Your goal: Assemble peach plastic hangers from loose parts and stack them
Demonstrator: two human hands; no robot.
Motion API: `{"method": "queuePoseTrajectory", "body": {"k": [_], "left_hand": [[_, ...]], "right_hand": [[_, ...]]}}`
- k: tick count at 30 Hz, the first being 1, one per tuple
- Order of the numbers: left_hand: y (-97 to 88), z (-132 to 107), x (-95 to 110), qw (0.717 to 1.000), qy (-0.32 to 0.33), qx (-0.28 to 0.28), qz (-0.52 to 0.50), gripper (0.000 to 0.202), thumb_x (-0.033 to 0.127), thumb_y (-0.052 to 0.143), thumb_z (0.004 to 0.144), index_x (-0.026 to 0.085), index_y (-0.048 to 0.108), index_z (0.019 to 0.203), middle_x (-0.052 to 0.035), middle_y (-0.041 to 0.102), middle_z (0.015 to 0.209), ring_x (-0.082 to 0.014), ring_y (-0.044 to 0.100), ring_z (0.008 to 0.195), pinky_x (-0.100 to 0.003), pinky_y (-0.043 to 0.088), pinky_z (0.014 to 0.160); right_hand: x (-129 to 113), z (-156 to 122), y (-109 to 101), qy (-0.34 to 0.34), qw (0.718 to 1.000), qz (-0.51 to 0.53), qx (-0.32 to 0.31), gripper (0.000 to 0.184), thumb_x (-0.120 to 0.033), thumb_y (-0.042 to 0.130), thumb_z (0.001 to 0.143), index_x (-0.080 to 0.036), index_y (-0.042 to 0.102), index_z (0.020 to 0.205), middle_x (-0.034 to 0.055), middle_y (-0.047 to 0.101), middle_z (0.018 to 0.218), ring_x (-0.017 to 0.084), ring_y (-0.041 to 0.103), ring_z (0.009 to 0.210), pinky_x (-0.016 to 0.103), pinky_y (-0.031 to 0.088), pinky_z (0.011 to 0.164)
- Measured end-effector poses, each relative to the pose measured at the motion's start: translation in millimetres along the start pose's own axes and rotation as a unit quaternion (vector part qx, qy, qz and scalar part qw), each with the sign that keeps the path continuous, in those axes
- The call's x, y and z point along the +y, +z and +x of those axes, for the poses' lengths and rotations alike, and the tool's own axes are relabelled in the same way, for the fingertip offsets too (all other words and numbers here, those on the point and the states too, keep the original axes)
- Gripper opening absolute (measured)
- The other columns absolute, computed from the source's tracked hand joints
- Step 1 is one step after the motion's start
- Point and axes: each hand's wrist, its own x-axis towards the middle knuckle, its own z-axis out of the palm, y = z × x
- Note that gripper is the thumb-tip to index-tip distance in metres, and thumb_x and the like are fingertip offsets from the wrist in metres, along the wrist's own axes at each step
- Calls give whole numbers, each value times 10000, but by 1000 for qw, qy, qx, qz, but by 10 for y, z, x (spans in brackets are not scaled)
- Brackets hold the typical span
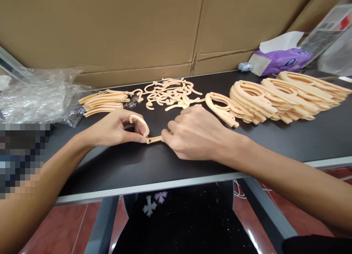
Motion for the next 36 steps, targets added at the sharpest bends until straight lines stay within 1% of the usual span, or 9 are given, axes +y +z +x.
{"method": "queuePoseTrajectory", "body": {"k": [6,14,19,24,28,36], "left_hand": [[25,7,3,999,5,37,19,206,375,815,783,187,734,807,5,743,775,-134,661,701,-218,506,657],[36,22,15,999,15,44,26,209,384,819,783,191,740,794,12,743,746,-117,637,666,-203,470,613],[41,21,27,999,1,44,23,202,380,813,780,189,747,798,1,760,778,-135,658,701,-218,482,645],[50,21,16,999,11,44,28,213,378,808,783,176,741,776,-1,751,795,-127,646,699,-226,479,669],[53,16,15,998,15,38,38,223,373,774,820,168,728,744,-6,749,825,-133,643,730,-234,470,688],[26,33,-6,1000,0,19,12,222,378,784,806,173,736,735,-11,754,833,-143,658,757,-227,481,704]], "right_hand": [[1,3,-7,3,1000,1,-13,230,-112,506,839,-144,683,696,101,688,633,170,539,572,327,180,565],[3,-1,-7,1,1000,-1,-6,217,-105,511,823,-146,678,690,103,690,630,180,561,583,325,182,558],[5,2,-4,5,1000,3,-5,211,-108,517,817,-143,677,684,104,691,632,178,570,588,322,182,564],[0,-2,-6,5,1000,7,-6,207,-114,522,819,-141,679,687,103,691,629,177,568,585,324,181,566],[-5,-4,-8,7,1000,6,-8,213,-106,516,820,-140,679,687,104,690,625,178,566,581,324,182,566],[-6,0,1,10,1000,16,-7,218,-110,513,838,-139,680,700,102,690,633,173,561,581,321,174,570]]}}
